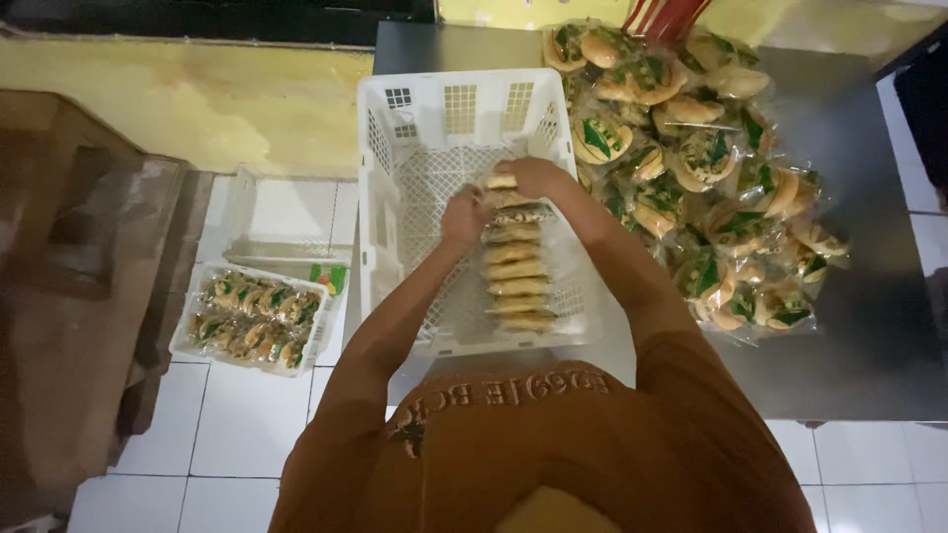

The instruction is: The person packs individually wrapped sandwiches or bread rolls into a white plastic crate.

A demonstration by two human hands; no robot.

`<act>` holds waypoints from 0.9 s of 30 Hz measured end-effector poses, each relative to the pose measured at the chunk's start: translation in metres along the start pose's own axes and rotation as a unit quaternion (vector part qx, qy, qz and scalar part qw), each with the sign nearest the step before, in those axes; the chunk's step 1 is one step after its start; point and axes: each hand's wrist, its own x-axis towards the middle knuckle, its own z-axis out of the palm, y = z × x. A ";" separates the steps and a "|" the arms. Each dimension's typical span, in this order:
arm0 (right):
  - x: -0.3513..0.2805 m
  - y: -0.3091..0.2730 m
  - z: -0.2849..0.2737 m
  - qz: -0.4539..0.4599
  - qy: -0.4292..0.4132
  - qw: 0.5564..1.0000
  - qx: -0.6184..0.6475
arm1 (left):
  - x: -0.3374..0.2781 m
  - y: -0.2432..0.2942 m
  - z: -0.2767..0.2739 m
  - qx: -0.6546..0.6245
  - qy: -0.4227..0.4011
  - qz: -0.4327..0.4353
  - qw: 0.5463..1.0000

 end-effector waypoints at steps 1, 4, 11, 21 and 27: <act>-0.008 -0.010 -0.005 0.000 0.000 1.000 0.000 | 0.004 -0.008 0.004 0.000 0.000 0.000 1.000; -0.019 -0.028 -0.015 -0.016 -0.009 0.996 0.085 | 0.028 -0.046 0.031 -0.085 0.058 0.126 0.987; -0.046 0.005 -0.030 -0.091 0.338 0.926 0.140 | 0.058 -0.089 0.073 -0.202 -0.055 0.201 0.957; -0.069 0.097 -0.013 0.209 0.435 0.875 0.044 | 0.088 -0.077 0.090 -0.203 0.027 0.057 0.977; -0.013 0.190 0.059 0.322 0.367 0.872 0.033 | 0.091 -0.041 0.064 0.011 0.017 0.099 0.995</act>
